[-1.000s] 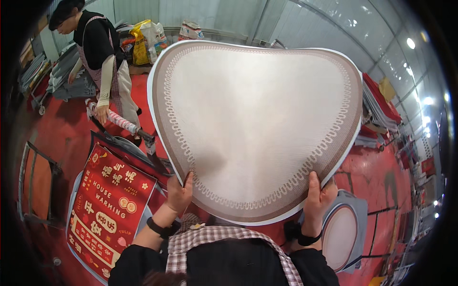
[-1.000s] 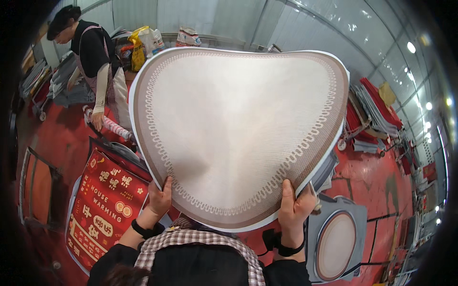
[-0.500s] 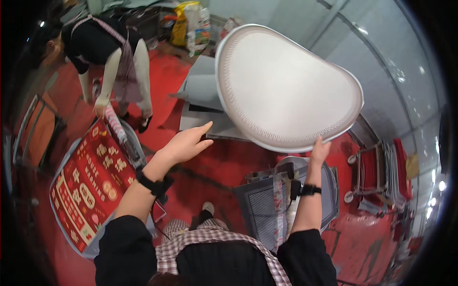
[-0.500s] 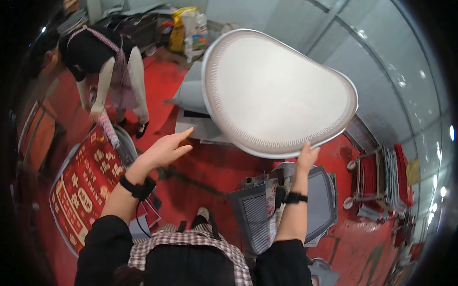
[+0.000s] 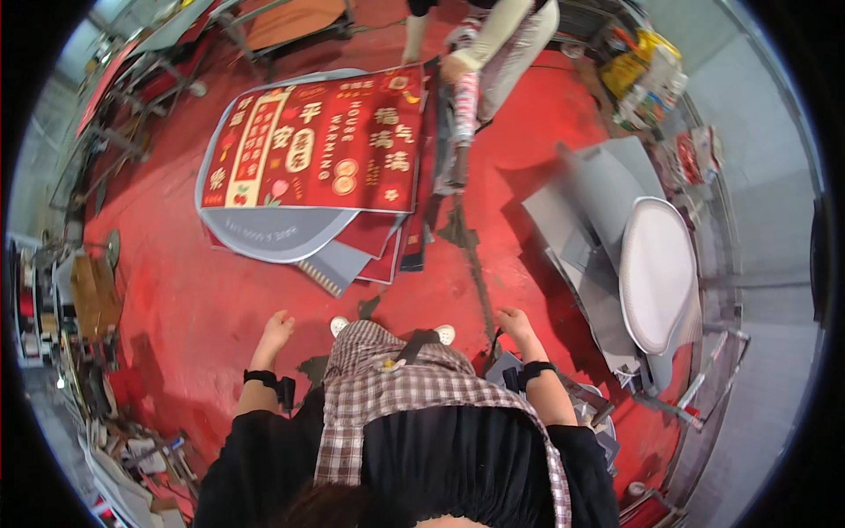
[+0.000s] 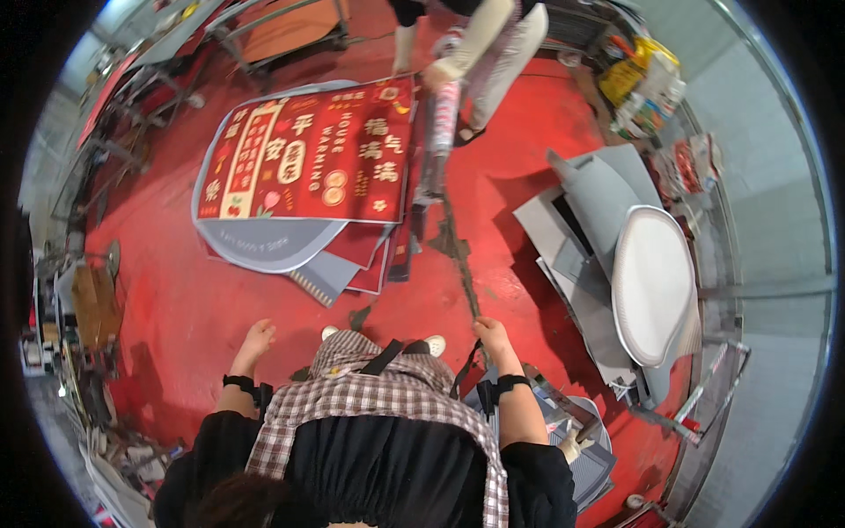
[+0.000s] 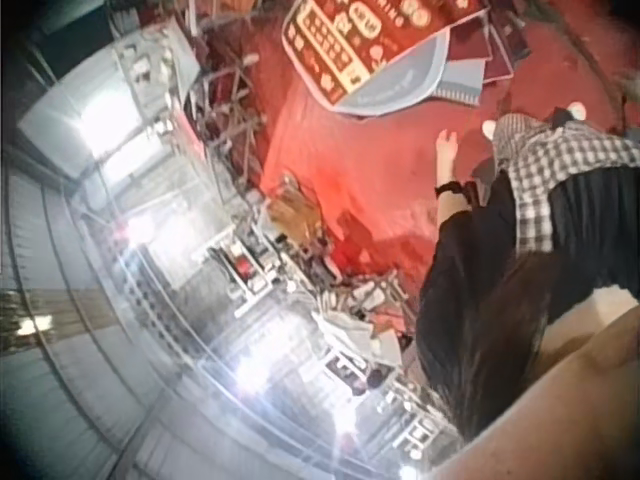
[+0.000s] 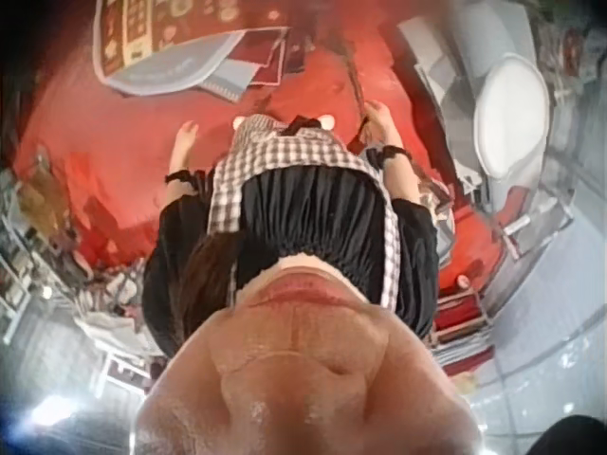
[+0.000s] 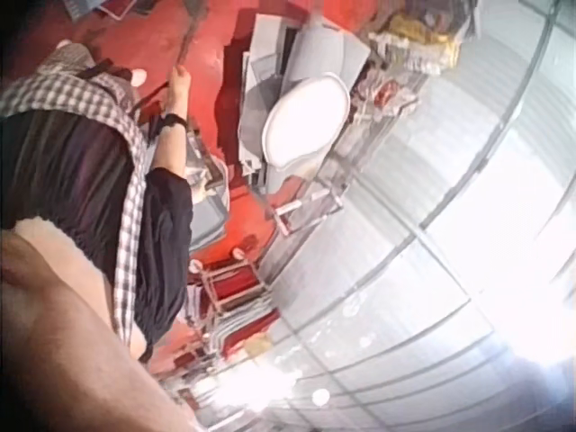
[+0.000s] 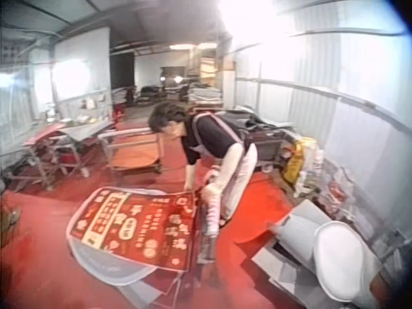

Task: Sorting and stacking various printed rubber or foam mats in a manufacturing facility.

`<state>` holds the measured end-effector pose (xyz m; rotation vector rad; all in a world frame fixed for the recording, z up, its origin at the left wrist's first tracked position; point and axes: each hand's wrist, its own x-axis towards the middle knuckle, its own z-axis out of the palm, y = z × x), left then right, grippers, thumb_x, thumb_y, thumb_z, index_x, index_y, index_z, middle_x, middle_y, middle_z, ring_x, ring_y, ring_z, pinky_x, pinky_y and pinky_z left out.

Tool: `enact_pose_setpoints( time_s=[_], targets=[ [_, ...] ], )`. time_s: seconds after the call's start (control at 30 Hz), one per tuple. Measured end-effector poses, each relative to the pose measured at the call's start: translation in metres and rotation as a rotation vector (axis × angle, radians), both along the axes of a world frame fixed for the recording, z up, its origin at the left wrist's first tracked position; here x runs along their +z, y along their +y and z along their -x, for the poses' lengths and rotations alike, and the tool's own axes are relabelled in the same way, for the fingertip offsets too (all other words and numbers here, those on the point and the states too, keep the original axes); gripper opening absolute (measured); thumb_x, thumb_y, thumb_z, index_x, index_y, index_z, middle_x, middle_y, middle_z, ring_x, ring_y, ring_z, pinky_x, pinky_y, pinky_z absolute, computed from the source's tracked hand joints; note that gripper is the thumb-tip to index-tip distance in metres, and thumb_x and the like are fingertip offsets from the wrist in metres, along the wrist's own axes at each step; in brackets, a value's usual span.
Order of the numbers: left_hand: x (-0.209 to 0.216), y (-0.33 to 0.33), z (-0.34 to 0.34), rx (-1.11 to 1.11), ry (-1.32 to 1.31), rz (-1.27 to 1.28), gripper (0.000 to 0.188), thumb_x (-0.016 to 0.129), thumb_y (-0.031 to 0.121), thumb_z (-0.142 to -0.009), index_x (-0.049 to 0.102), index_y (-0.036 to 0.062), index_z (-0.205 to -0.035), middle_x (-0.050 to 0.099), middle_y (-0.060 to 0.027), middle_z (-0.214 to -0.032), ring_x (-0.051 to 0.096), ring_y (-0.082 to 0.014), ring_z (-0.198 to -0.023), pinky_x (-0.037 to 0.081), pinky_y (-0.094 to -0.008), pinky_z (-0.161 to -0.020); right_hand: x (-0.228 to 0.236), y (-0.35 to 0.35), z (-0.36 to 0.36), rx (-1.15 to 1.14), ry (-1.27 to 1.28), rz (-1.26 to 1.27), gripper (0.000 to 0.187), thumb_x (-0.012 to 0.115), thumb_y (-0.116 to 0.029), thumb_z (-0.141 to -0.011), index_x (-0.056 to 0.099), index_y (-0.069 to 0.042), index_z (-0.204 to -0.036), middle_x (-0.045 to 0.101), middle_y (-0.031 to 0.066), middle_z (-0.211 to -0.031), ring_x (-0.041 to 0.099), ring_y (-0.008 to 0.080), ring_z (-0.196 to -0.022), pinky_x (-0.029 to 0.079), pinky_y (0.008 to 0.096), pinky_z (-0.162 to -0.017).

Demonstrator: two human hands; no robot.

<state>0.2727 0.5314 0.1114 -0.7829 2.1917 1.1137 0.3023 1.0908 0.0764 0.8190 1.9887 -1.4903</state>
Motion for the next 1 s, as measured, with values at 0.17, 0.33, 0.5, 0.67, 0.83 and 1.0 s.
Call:
enact_pose_setpoints(
  time_s=[0.17, 0.33, 0.5, 0.67, 0.83, 1.0],
  targets=[
    [0.0, -0.051, -0.033, 0.085, -0.012, -0.259, 0.047, 0.052, 0.019, -0.082, 0.038, 0.001, -0.123, 0.054, -0.0122, -0.106, 0.057, -0.0153, -0.08, 0.045, -0.0279, -0.067, -0.02, -0.087, 0.048, 0.066, 0.151, -0.009, 0.025, 0.049, -0.01, -0.082, 0.055, -0.001, -0.105, 0.06, 0.0049, -0.082, 0.057, 0.0124, -0.069, 0.045, 0.0238, -0.06],
    [-0.007, -0.137, -0.026, 0.033, 0.088, -0.231, 0.043, 0.05, 0.018, -0.083, 0.041, 0.0007, -0.121, 0.055, -0.0123, -0.102, 0.057, -0.0158, -0.083, 0.044, -0.0285, -0.071, -0.057, -0.159, 0.077, -0.063, 0.201, -0.053, 0.023, 0.049, -0.006, -0.081, 0.056, -0.001, -0.102, 0.06, 0.0063, -0.079, 0.058, 0.0133, -0.068, 0.045, 0.0229, -0.057],
    [-0.009, -0.237, -0.022, -0.002, 0.149, -0.087, 0.042, 0.05, 0.016, -0.082, 0.042, 0.0006, -0.12, 0.056, -0.0128, -0.101, 0.057, -0.0167, -0.085, 0.044, -0.0282, -0.073, -0.077, -0.284, 0.101, -0.076, 0.019, 0.053, 0.028, 0.053, -0.007, -0.077, 0.053, 0.005, -0.103, 0.06, 0.0103, -0.083, 0.059, 0.0157, -0.069, 0.048, 0.0282, -0.057],
    [0.003, -0.309, -0.03, 0.416, 0.091, -0.174, 0.039, 0.049, 0.014, -0.082, 0.044, -0.0035, -0.116, 0.056, -0.0151, -0.103, 0.055, -0.0191, -0.091, 0.044, -0.0276, -0.077, -0.056, -0.406, 0.162, 0.27, 0.059, 0.077, 0.029, 0.055, -0.014, -0.079, 0.052, -0.002, -0.105, 0.057, 0.0033, -0.083, 0.055, 0.0101, -0.066, 0.043, 0.0224, -0.053],
    [-0.013, -0.341, -0.034, 0.59, 0.266, -0.151, 0.041, 0.051, 0.015, -0.081, 0.043, -0.0014, -0.118, 0.056, -0.0122, -0.099, 0.055, -0.0154, -0.087, 0.043, -0.026, -0.072, -0.053, -0.472, 0.286, 0.428, 0.199, -0.185, 0.035, 0.054, -0.013, -0.08, 0.047, -0.002, -0.112, 0.058, 0.0059, -0.085, 0.054, 0.0125, -0.07, 0.044, 0.0236, -0.059],
    [-0.019, -0.395, -0.054, 0.735, 0.335, -0.156, 0.042, 0.051, 0.014, -0.081, 0.042, -0.0002, -0.119, 0.057, -0.0075, -0.093, 0.053, -0.0102, -0.077, 0.042, -0.0221, -0.064, -0.045, -0.55, 0.364, 0.429, 0.236, -0.132, 0.036, 0.052, -0.012, -0.077, 0.048, -0.002, -0.111, 0.056, 0.0062, -0.08, 0.053, 0.0145, -0.067, 0.043, 0.0264, -0.053]
  ],
)
